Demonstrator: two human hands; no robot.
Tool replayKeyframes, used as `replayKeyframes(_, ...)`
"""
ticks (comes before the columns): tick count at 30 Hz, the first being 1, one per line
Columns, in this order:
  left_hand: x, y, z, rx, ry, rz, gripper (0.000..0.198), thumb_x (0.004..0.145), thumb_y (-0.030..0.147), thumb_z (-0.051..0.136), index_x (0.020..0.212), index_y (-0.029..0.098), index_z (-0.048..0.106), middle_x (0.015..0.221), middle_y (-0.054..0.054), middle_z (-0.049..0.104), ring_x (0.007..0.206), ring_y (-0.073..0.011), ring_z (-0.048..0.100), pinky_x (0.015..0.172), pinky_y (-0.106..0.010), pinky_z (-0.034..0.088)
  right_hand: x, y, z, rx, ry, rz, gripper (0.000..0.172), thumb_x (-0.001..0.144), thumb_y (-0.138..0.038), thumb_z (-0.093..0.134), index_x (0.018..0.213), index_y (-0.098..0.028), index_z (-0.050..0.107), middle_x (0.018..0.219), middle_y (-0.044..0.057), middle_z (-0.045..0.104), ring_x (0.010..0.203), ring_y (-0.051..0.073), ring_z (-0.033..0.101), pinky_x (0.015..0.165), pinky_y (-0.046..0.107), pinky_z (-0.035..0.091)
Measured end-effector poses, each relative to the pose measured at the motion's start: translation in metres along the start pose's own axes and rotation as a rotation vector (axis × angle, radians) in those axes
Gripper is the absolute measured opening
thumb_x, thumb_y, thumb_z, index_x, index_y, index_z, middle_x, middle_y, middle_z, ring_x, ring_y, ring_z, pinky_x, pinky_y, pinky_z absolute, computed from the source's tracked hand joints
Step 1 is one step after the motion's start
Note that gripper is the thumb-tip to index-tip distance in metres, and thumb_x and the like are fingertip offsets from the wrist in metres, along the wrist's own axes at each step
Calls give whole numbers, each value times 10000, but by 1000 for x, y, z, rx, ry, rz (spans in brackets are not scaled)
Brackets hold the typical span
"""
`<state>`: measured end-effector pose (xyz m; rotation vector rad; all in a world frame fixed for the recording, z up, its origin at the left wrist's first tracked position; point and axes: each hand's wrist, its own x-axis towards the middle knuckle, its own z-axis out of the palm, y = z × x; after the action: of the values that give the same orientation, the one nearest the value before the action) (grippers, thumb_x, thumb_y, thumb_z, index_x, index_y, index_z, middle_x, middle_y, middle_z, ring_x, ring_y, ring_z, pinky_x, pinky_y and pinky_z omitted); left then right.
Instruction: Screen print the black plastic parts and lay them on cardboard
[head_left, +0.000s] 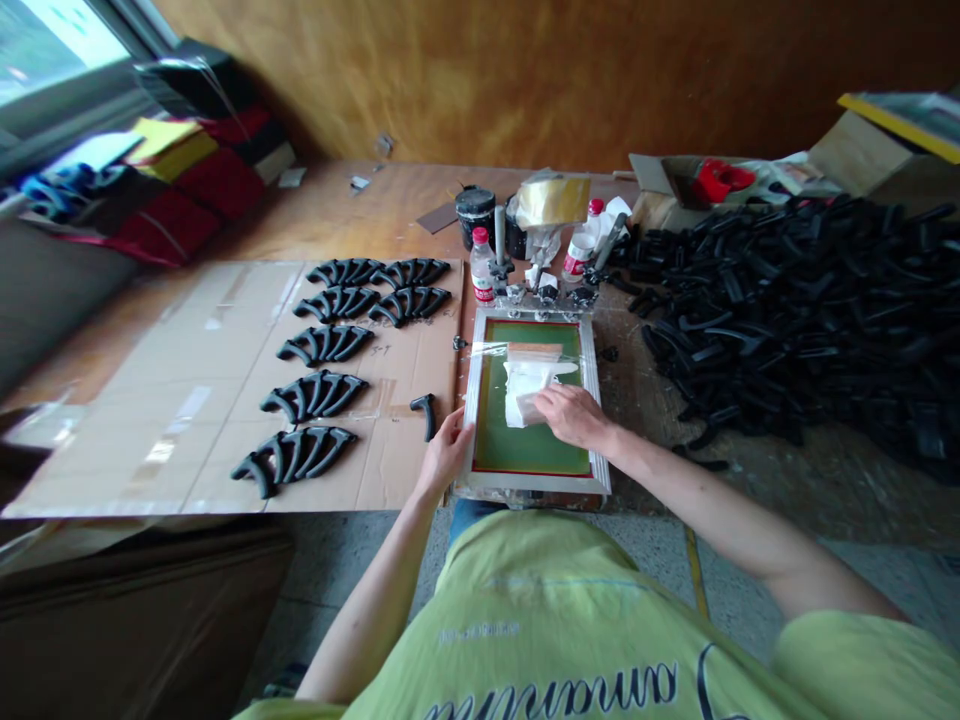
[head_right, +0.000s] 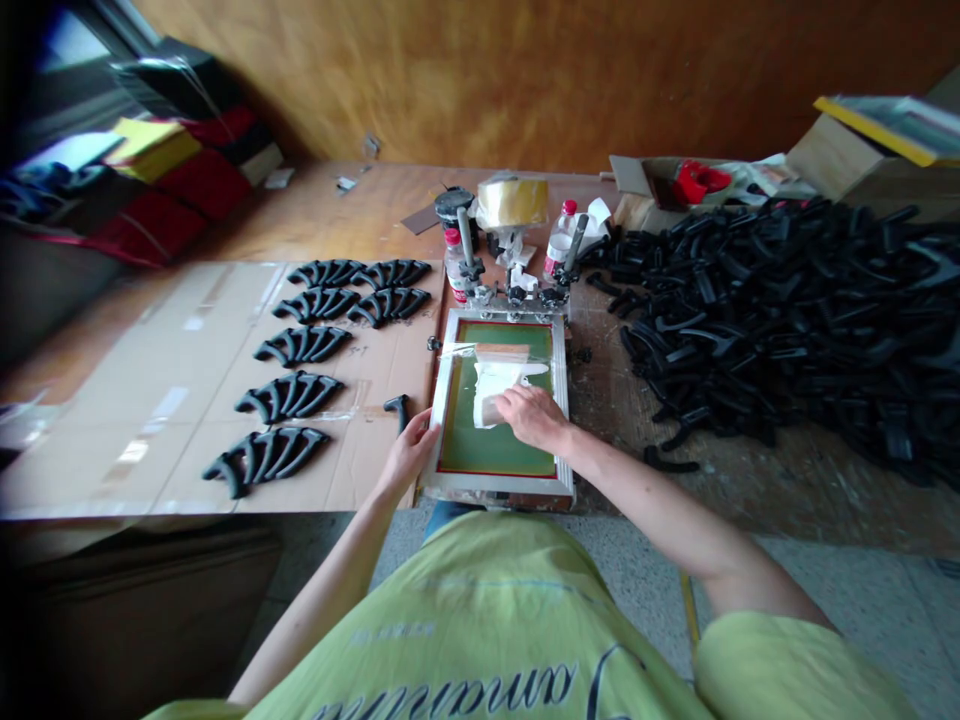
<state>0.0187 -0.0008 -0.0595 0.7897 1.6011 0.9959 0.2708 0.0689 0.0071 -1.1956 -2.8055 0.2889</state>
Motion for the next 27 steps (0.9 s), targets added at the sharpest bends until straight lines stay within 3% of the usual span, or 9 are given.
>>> replayKeyframes(4,2,-6,0,19,-14,40,513,738,425,737,1202,215,674,770,-24,699,721,-194,649,617,-257,502,-12,4,-11,14,-75,-156,220,861,-84,527,942,-183,706,937,78,711,859,200,607,721,291,402)
replayKeyframes(7,4,-11,-1,25,-24,72,533,753,461,722,1219,207,666,788,-29,697,723,-188,642,616,-251,497,-2,8,-11,54,-11,-69,176,837,-108,578,897,-202,714,881,59,714,853,209,620,728,292,413)
replayKeyframes(11,5,-14,-3,56,-63,108,579,795,520,673,1270,190,639,802,-34,689,705,-171,624,595,-235,475,-6,2,11,60,118,-5,307,882,-70,485,1060,-180,710,1091,105,710,958,220,629,783,318,451)
replayKeyframes(14,4,-14,-4,52,-71,97,609,794,539,668,1287,184,628,807,-38,690,715,-173,631,591,-232,469,-19,-2,21,101,85,-63,304,889,-82,497,1086,-184,705,1115,95,706,922,196,646,775,301,470)
replayKeyframes(17,1,-7,-4,29,-71,66,631,772,534,687,1288,176,625,793,-38,689,694,-174,630,581,-235,466,-11,2,10,134,72,-10,219,915,-179,560,1064,-240,709,1034,39,728,903,188,654,781,284,478)
replayKeyframes(19,-3,4,-5,13,-95,49,689,765,527,694,1347,175,580,772,-31,683,655,-166,615,554,-233,453,10,7,-4,141,136,90,258,925,-256,595,1170,-273,676,1093,29,723,938,200,654,799,296,490)
replayKeyframes(23,-17,45,-16,-3,-193,48,788,733,526,731,1419,198,522,664,11,633,519,-125,518,448,-208,349,48,32,-37,165,330,237,543,900,-314,653,1421,-278,507,1181,57,690,956,223,647,833,337,509)
replayKeyframes(27,-27,96,-23,-38,-210,141,550,785,607,661,1115,171,720,699,-21,634,503,-111,483,428,-221,337,32,88,-62,190,604,435,500,959,-433,525,1407,-212,503,1029,75,699,868,221,641,843,365,502)
